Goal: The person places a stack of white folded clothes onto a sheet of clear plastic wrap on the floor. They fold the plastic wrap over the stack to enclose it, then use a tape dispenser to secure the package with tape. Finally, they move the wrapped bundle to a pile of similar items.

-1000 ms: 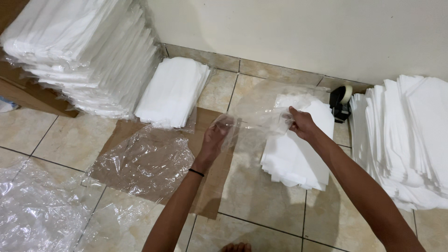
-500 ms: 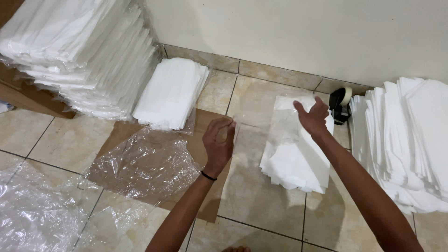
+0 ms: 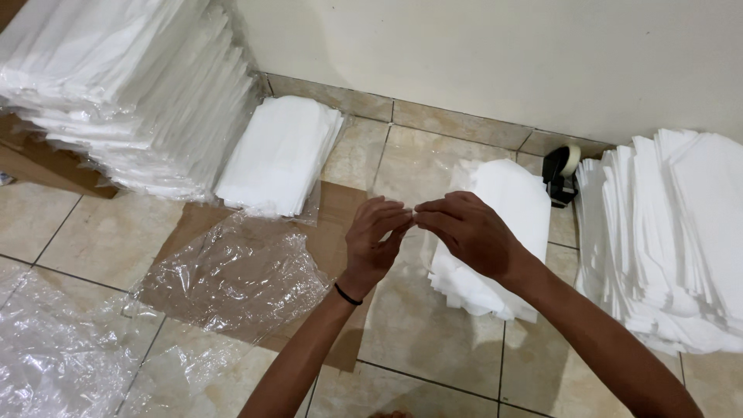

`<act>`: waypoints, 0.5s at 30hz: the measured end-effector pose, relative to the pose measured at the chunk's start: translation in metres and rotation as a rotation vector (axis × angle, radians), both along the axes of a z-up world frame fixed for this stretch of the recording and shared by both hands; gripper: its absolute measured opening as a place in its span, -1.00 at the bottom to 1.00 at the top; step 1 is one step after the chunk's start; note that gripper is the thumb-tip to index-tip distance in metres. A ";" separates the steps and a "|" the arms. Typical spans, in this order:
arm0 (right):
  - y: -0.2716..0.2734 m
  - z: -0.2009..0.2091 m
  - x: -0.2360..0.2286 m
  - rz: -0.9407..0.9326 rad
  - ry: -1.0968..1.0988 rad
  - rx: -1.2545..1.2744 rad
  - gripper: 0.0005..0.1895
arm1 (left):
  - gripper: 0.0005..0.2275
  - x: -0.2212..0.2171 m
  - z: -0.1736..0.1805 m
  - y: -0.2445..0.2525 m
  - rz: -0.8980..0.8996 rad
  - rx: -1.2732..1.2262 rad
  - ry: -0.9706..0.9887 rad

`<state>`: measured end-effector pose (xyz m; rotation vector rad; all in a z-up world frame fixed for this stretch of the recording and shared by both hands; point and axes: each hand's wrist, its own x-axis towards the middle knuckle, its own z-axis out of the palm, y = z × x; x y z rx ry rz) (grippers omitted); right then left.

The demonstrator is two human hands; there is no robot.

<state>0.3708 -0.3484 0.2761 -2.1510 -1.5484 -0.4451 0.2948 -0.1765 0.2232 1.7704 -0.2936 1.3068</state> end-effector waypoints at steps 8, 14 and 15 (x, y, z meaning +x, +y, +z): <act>-0.017 0.007 0.009 -0.024 0.059 0.008 -0.81 | -0.84 -0.005 0.015 0.003 -0.147 0.047 0.158; -0.032 0.027 0.011 0.067 0.027 -0.048 -0.62 | -0.82 -0.012 0.029 0.016 -0.251 0.167 0.270; -0.035 0.027 0.013 0.088 0.056 -0.019 -0.60 | -0.82 -0.014 0.033 0.018 -0.261 0.203 0.305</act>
